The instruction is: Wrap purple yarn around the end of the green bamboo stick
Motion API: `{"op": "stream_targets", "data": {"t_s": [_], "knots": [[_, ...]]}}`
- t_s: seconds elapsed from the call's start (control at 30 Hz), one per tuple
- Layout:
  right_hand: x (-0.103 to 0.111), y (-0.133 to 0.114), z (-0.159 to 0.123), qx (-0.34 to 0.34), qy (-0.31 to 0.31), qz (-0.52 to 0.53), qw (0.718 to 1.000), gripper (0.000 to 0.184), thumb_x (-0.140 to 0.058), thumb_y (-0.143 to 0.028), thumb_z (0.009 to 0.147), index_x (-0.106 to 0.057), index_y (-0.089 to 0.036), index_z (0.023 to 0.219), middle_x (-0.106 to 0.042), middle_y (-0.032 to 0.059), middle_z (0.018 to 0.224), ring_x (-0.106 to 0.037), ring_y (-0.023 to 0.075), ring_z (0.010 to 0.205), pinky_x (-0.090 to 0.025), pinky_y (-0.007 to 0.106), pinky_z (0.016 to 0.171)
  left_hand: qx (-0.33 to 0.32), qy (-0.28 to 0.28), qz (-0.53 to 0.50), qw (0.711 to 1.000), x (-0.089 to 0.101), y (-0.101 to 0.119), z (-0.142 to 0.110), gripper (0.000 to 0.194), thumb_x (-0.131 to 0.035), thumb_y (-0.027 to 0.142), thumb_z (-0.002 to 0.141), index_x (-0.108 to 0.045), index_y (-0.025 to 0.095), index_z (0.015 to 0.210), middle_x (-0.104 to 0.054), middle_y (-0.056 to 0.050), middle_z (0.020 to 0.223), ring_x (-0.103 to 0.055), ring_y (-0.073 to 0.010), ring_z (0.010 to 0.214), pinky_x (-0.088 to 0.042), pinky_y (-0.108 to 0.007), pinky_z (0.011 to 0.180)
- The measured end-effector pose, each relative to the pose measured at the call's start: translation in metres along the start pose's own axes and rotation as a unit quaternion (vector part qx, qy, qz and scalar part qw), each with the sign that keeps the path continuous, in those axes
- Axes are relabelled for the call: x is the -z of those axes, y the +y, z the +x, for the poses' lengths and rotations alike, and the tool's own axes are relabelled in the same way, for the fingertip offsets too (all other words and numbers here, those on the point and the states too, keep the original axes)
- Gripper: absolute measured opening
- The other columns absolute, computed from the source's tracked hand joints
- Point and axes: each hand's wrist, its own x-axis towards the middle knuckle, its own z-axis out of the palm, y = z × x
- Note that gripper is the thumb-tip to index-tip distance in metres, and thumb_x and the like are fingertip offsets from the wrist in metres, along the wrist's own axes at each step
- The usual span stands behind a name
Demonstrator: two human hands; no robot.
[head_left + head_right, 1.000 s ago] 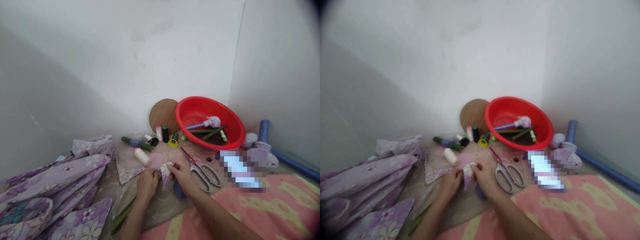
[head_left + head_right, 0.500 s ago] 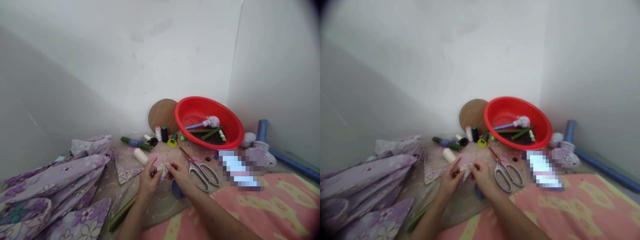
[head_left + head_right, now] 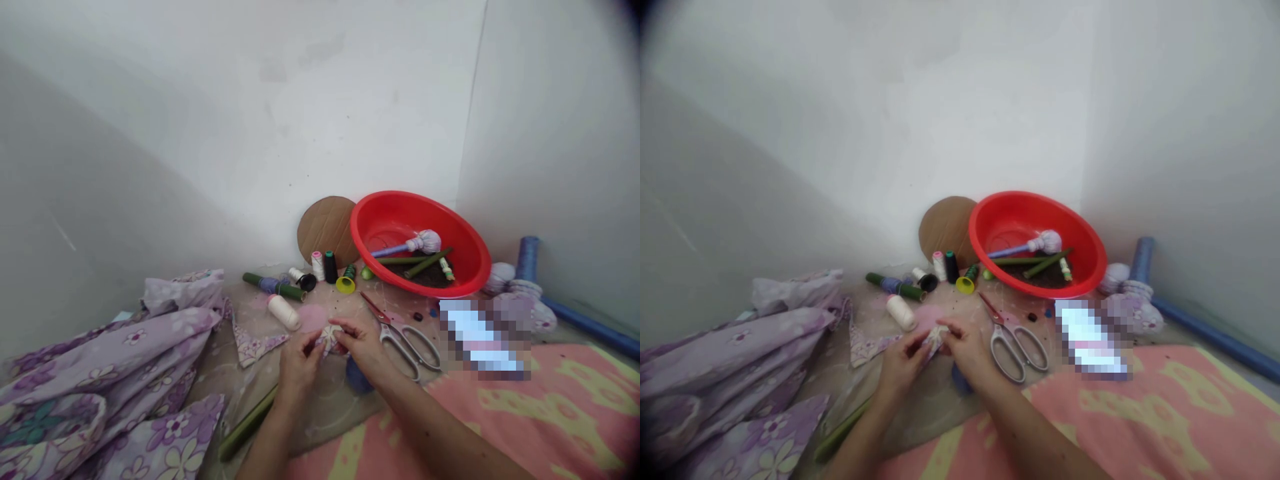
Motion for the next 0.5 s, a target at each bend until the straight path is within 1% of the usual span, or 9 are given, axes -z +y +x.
{"op": "stream_targets", "data": {"t_s": [0.1,0.2,0.27,0.4,0.5], "knots": [[0.001,0.003,0.002,-0.003,-0.002,-0.033,0.999,0.024,-0.058,-0.022,0.057,-0.063,-0.015,0.080,-0.058,-0.0004,0.059,-0.048,0.0088,0.049,-0.037,0.021,0.047,0.030,-0.025,-0.022,0.999,0.006,0.009,0.001,0.024,-0.051,0.027,0.068,-0.065,0.014,0.083,-0.066,-0.005,0.075,-0.058,-0.0165,0.068,-0.043,-0.025,0.062],[0.001,0.005,0.004,0.000,-0.005,-0.059,0.998,0.023,-0.057,-0.021,0.057,-0.064,-0.014,0.079,-0.060,0.0005,0.061,-0.051,0.0102,0.052,-0.039,0.021,0.049,0.070,-0.049,-0.052,0.995,0.013,0.018,0.003,0.021,-0.052,0.026,0.066,-0.066,0.014,0.076,-0.066,-0.003,0.070,-0.058,-0.0160,0.064,-0.043,-0.023,0.059],[0.000,0.005,0.006,0.006,-0.012,-0.070,0.997,0.023,-0.056,-0.020,0.058,-0.064,-0.014,0.078,-0.060,0.0011,0.062,-0.051,0.0106,0.053,-0.039,0.022,0.050,0.086,-0.054,-0.070,0.992,0.018,0.020,0.003,0.020,-0.053,0.027,0.065,-0.066,0.013,0.073,-0.066,-0.003,0.068,-0.057,-0.0153,0.062,-0.042,-0.022,0.057],[-0.001,0.008,0.012,0.034,-0.024,-0.112,0.993,0.022,-0.053,-0.018,0.059,-0.064,-0.013,0.078,-0.062,0.0027,0.067,-0.053,0.0116,0.057,-0.041,0.022,0.052,0.111,-0.052,-0.150,0.981,0.018,0.012,0.005,0.025,-0.054,0.030,0.065,-0.063,0.011,0.077,-0.064,-0.004,0.068,-0.055,-0.0134,0.060,-0.041,-0.020,0.055],[0.000,0.014,0.017,0.057,-0.033,-0.183,0.981,0.024,-0.050,-0.017,0.062,-0.064,-0.014,0.081,-0.063,0.0031,0.071,-0.054,0.0128,0.061,-0.041,0.022,0.055,0.163,-0.043,-0.211,0.963,0.013,0.004,0.005,0.033,-0.054,0.030,0.064,-0.059,0.010,0.089,-0.064,-0.005,0.072,-0.055,-0.0129,0.059,-0.042,-0.021,0.053]]}}
